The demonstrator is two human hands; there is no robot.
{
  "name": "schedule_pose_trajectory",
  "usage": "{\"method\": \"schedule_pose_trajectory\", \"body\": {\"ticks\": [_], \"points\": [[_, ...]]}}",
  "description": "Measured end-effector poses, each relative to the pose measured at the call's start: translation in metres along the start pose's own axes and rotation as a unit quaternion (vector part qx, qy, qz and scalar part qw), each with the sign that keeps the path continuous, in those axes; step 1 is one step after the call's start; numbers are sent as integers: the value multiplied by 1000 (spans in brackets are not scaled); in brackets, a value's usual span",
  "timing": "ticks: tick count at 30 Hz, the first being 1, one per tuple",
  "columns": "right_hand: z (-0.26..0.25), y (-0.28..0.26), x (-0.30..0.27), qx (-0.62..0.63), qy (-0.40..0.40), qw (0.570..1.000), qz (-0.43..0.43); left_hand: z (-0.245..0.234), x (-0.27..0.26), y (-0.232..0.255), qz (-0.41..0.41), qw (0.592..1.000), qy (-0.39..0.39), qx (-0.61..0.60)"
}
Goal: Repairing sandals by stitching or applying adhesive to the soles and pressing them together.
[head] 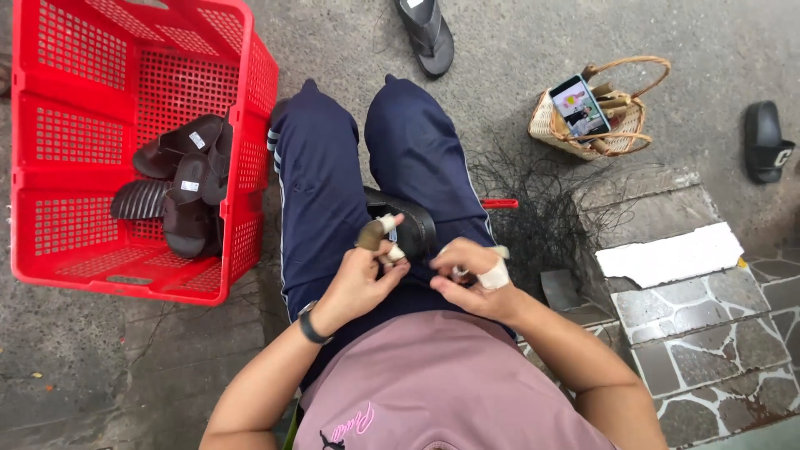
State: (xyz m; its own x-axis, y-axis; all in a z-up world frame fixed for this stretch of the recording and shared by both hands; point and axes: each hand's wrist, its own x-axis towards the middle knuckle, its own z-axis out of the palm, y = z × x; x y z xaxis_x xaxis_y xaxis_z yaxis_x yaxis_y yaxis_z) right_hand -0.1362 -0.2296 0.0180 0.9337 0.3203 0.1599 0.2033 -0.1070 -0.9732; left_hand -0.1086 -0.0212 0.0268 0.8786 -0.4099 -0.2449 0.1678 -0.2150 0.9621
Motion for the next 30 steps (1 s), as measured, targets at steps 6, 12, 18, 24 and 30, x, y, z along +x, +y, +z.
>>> {"method": "schedule_pose_trajectory", "body": {"ticks": [6,12,18,24,30], "points": [[9,11,-11,-147,96,983,53,-11,-15,12,-28,998,-8,-58],[10,16,-4,-106,88,990,7,-16,-18,40,-7,998,36,-51],[11,-4,9,-189,91,978,-13,-10,-15,35,-2,999,27,-41],[6,2,12,39,9,999,6,-2,-10,31,-28,989,-1,-144],[-14,25,10,19,-10,999,32,-9,-5,3,47,996,75,4]]}}
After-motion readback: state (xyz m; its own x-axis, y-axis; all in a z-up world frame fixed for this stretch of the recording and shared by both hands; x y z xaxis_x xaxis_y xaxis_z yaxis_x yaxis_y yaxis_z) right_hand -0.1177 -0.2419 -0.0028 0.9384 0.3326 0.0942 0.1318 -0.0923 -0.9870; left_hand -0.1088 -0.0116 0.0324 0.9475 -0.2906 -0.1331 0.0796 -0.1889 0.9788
